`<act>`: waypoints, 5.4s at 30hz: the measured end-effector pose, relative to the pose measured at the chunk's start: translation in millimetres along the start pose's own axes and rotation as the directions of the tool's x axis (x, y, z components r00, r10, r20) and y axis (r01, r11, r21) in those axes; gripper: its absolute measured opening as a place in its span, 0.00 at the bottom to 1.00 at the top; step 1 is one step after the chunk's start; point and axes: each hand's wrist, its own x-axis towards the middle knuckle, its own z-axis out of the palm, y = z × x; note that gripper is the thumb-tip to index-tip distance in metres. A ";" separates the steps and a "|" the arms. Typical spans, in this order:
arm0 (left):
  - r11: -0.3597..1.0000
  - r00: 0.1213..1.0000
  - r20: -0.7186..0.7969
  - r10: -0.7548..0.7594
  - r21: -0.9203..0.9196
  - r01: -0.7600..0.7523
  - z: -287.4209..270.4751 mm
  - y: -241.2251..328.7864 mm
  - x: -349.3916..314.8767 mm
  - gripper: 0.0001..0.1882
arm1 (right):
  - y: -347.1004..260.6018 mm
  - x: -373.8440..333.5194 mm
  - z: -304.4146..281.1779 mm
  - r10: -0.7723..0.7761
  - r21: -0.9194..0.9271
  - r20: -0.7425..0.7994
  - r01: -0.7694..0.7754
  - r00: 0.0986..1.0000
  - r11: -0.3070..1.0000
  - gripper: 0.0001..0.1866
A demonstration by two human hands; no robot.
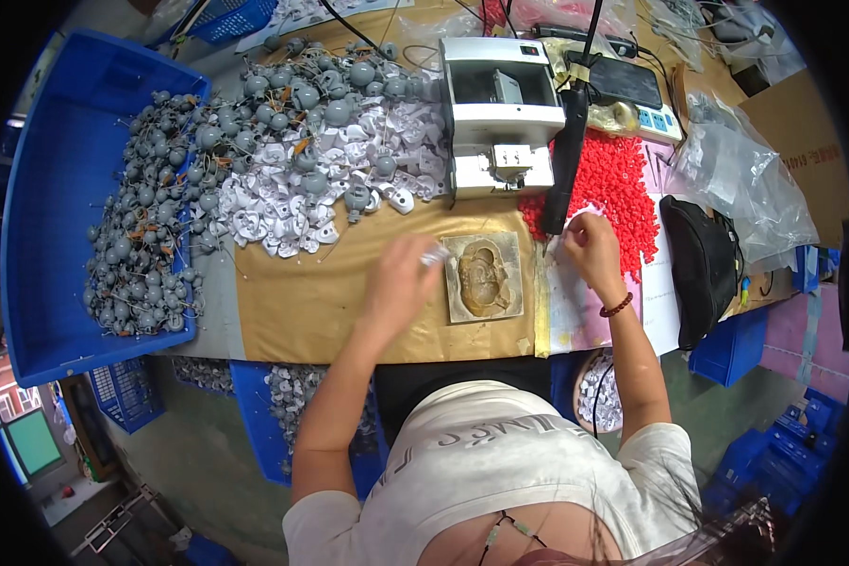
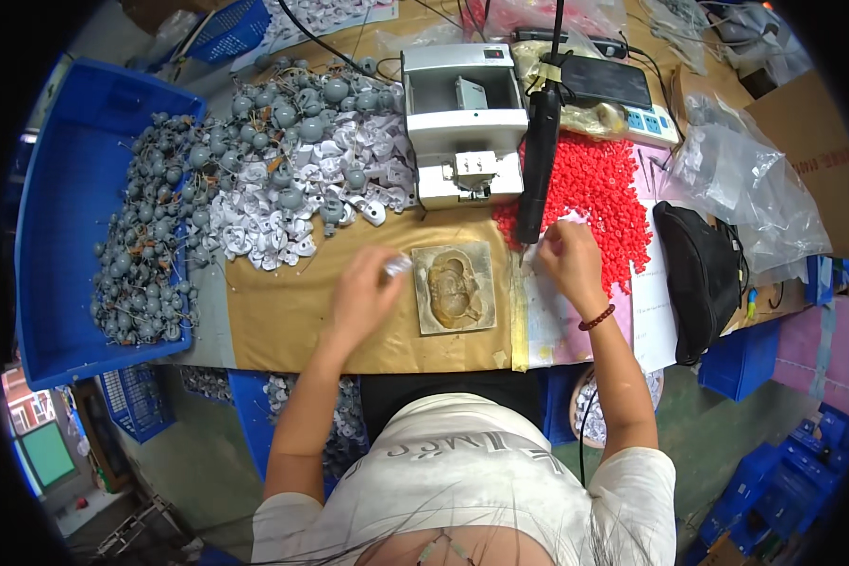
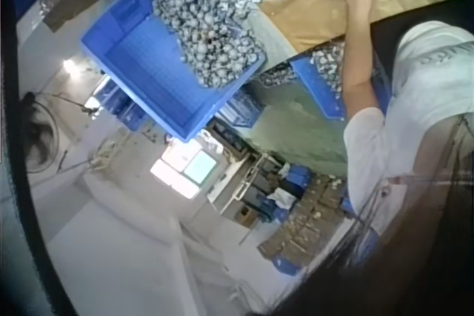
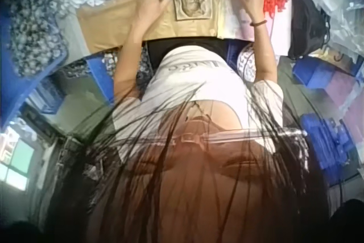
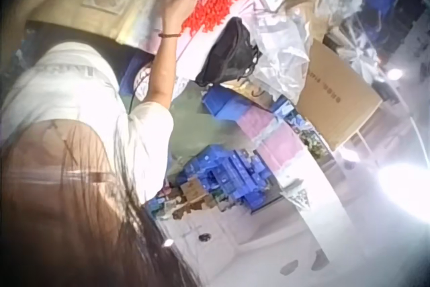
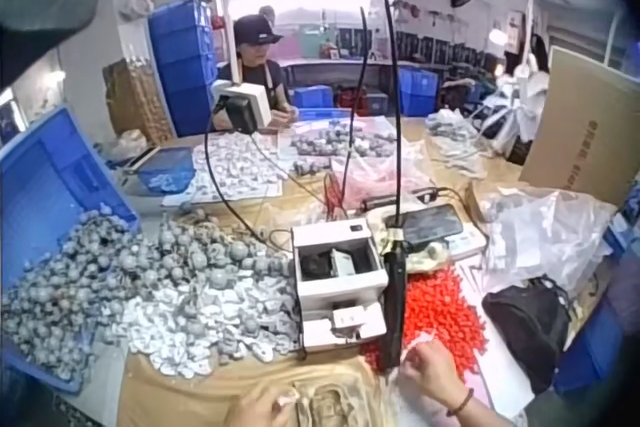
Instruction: Assemble small plastic components using an electric screwdriver and an assembly jig on a production line.
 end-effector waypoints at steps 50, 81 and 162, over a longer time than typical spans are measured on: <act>-0.115 0.821 0.570 0.023 -0.815 0.569 -31.2 48.9 -4.2 0.08 | -157.4 -5.9 -44.1 -0.206 0.787 0.455 -0.283 0.866 0.549 0.10; 0.921 0.983 0.062 0.173 0.345 -0.184 56.5 30.5 -46.1 0.33 | -109.1 -29.6 11.1 -0.664 0.044 0.277 0.681 0.695 0.731 0.17; 0.988 0.996 -0.046 0.076 0.136 -0.069 67.6 20.4 -12.5 0.18 | -165.4 136.1 -15.8 -0.057 0.828 -0.142 0.150 0.988 0.541 0.27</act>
